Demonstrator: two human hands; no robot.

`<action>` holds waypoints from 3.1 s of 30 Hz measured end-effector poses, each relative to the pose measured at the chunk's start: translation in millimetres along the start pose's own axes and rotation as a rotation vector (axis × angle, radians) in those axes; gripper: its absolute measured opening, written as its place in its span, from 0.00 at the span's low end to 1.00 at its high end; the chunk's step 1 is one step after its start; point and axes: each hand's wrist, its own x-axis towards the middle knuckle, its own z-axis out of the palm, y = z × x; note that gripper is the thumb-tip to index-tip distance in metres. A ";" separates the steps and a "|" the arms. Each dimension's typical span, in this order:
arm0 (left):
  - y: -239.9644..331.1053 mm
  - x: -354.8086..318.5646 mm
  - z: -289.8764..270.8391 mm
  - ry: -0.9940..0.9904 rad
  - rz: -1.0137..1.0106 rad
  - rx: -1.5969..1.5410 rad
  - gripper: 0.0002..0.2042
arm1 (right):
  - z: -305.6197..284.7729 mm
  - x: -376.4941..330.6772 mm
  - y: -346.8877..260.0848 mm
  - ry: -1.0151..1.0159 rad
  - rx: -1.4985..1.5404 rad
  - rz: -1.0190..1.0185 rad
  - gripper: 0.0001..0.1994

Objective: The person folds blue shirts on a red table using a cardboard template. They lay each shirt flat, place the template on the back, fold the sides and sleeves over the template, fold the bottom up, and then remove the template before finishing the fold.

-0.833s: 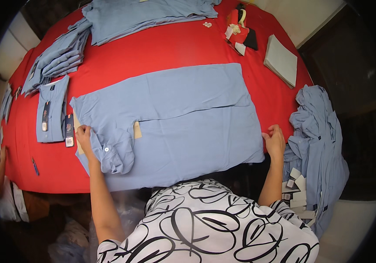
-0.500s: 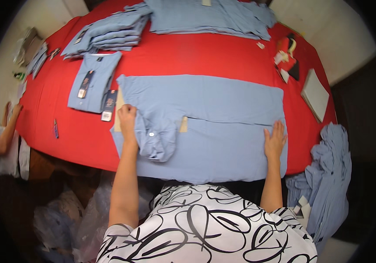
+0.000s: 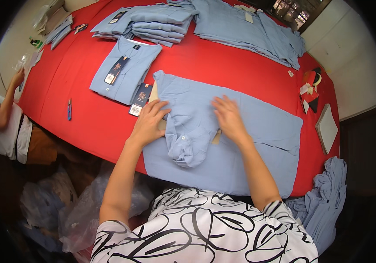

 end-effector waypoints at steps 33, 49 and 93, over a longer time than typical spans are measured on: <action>-18.5 -2.3 15.1 0.137 0.028 -0.144 0.40 | 16.6 76.6 -73.9 -0.143 0.398 -0.027 0.15; -19.7 0.6 12.0 -0.004 0.035 -0.056 0.25 | -92.8 -81.0 -108.1 -0.363 0.879 -0.368 0.03; 0.6 16.4 2.1 -0.075 0.047 0.005 0.28 | -40.2 -176.1 -70.2 -0.839 0.934 0.385 0.22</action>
